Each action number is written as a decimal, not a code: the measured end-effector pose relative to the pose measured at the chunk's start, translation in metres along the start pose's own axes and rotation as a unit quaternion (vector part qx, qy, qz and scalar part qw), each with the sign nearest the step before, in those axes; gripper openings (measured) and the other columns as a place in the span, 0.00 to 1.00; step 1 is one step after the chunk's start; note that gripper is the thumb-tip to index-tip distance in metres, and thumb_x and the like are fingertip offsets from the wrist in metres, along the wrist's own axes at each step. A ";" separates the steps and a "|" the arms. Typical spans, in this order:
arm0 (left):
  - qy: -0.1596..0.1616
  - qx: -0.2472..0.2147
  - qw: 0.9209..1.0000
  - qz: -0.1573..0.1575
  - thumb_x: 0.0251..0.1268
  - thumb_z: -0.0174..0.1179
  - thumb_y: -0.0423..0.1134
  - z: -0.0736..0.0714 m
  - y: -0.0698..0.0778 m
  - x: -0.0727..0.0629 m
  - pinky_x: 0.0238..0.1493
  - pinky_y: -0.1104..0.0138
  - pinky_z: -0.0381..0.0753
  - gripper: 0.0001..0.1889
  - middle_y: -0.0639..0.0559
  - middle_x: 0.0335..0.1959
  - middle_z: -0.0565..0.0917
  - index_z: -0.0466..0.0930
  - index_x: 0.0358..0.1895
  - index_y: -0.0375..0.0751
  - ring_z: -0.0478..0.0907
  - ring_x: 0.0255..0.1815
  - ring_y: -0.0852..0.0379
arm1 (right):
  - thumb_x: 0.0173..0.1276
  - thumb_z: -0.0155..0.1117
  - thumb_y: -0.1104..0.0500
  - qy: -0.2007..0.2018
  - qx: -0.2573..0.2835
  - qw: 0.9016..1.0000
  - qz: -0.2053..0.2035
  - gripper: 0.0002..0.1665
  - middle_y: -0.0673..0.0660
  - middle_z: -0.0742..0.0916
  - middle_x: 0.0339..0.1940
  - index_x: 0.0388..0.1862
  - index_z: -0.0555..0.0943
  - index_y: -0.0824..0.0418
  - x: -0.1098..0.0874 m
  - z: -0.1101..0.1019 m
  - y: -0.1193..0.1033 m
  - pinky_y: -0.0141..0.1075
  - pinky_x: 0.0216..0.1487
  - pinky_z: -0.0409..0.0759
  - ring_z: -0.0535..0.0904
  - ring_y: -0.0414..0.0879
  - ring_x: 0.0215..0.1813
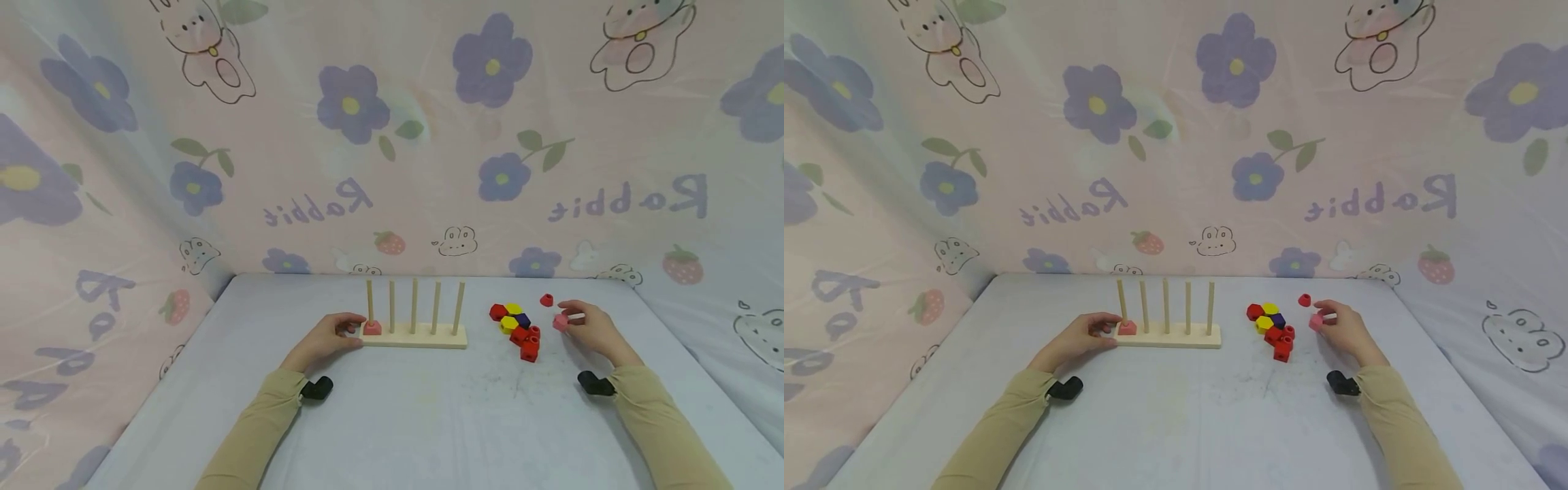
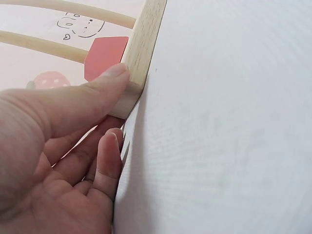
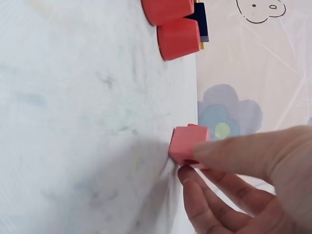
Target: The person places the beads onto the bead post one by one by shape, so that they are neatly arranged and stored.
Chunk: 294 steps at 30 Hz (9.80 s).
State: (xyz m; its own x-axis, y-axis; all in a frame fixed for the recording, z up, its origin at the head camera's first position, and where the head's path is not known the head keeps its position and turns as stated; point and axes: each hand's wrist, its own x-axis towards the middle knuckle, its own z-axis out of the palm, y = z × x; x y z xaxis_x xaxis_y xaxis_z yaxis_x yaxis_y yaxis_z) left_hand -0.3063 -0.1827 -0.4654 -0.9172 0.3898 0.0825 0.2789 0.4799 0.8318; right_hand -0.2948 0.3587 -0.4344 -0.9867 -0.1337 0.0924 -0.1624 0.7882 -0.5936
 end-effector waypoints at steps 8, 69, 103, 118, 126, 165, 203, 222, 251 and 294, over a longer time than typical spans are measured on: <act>0.005 0.001 1.000 0.003 0.55 0.69 0.33 -0.004 0.006 0.004 0.42 0.63 0.72 0.24 0.47 0.43 0.79 0.77 0.57 0.36 0.73 0.41 0.52 | 0.65 0.62 0.63 -0.019 -0.001 0.999 0.034 0.27 0.73 0.78 0.49 0.59 0.71 0.76 0.003 -0.010 0.000 0.50 0.44 0.78 0.76 0.66 0.49; -0.002 -0.037 0.999 0.020 0.52 0.71 0.31 0.004 -0.004 -0.001 0.37 0.69 0.72 0.24 0.45 0.42 0.79 0.78 0.55 0.33 0.72 0.40 0.51 | 0.63 0.68 0.60 0.109 0.112 0.967 -0.201 0.20 0.60 0.83 0.47 0.52 0.79 0.64 0.009 -0.007 -0.175 0.20 0.43 0.74 0.82 0.54 0.45; -0.004 -0.015 1.000 0.015 0.53 0.71 0.34 0.003 -0.005 0.000 0.41 0.66 0.71 0.23 0.48 0.44 0.79 0.78 0.55 0.37 0.72 0.42 0.53 | 0.61 0.67 0.68 0.044 0.304 0.898 -0.314 0.15 0.57 0.84 0.44 0.48 0.79 0.65 0.053 0.120 -0.296 0.40 0.55 0.75 0.81 0.49 0.49; -0.001 -0.015 1.000 0.027 0.54 0.70 0.31 0.004 -0.002 -0.002 0.41 0.67 0.72 0.24 0.44 0.47 0.80 0.77 0.55 0.32 0.74 0.44 0.48 | 0.62 0.60 0.77 0.047 0.297 0.913 -0.275 0.15 0.70 0.81 0.44 0.48 0.73 0.77 0.034 0.130 -0.317 0.45 0.45 0.79 0.80 0.61 0.45; 0.006 -0.026 0.999 0.027 0.53 0.69 0.30 0.004 0.001 -0.002 0.43 0.61 0.72 0.24 0.43 0.48 0.80 0.77 0.55 0.32 0.74 0.45 0.44 | 0.60 0.62 0.77 0.041 0.296 0.916 -0.269 0.16 0.71 0.81 0.43 0.48 0.73 0.78 0.042 0.148 -0.304 0.52 0.43 0.78 0.81 0.62 0.41; -0.003 -0.036 0.999 0.032 0.53 0.70 0.31 0.003 -0.003 0.000 0.38 0.68 0.72 0.24 0.42 0.44 0.80 0.77 0.55 0.31 0.74 0.41 0.47 | 0.57 0.60 0.76 0.026 0.248 0.955 -0.163 0.16 0.62 0.83 0.41 0.45 0.74 0.70 0.042 0.214 -0.250 0.42 0.44 0.78 0.80 0.55 0.45; 0.000 -0.027 0.999 0.035 0.55 0.67 0.26 -0.001 0.023 -0.012 0.42 0.61 0.71 0.24 0.33 0.47 0.78 0.74 0.56 0.25 0.72 0.45 0.35 | 0.58 0.68 0.72 0.038 0.104 0.979 -0.170 0.27 0.60 0.82 0.49 0.57 0.73 0.64 -0.038 0.054 -0.111 0.51 0.50 0.76 0.79 0.57 0.51; 0.006 -0.022 1.000 0.014 0.53 0.71 0.34 0.002 -0.006 -0.003 0.39 0.66 0.72 0.25 0.45 0.43 0.79 0.77 0.56 0.35 0.73 0.40 0.51 | 0.58 0.61 0.77 -0.069 0.043 0.979 -0.189 0.25 0.57 0.84 0.47 0.54 0.77 0.63 -0.031 0.040 -0.052 0.41 0.45 0.77 0.78 0.53 0.48; 0.005 -0.019 1.000 0.001 0.53 0.70 0.35 0.007 -0.006 -0.001 0.40 0.65 0.71 0.25 0.45 0.42 0.79 0.77 0.57 0.37 0.73 0.39 0.53 | 0.57 0.64 0.74 -0.117 0.000 0.977 -0.181 0.20 0.53 0.82 0.44 0.48 0.80 0.60 -0.040 0.034 -0.050 0.36 0.41 0.77 0.74 0.45 0.42; 0.008 -0.009 1.000 0.001 0.53 0.70 0.35 0.009 -0.007 0.004 0.43 0.63 0.71 0.24 0.49 0.45 0.80 0.78 0.56 0.38 0.73 0.42 0.53 | 0.63 0.63 0.73 0.022 0.275 0.924 -0.264 0.22 0.63 0.80 0.51 0.57 0.73 0.69 0.007 0.026 -0.224 0.30 0.51 0.75 0.78 0.52 0.51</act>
State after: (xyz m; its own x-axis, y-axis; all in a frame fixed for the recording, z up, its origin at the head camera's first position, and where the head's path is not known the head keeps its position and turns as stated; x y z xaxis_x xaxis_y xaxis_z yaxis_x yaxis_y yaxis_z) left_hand -0.3089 -0.1773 -0.4761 -0.9212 0.3777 0.0937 0.2760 0.4644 0.8415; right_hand -0.2653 0.1659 -0.3217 -0.7727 -0.3779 0.5099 -0.6046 0.1937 -0.7726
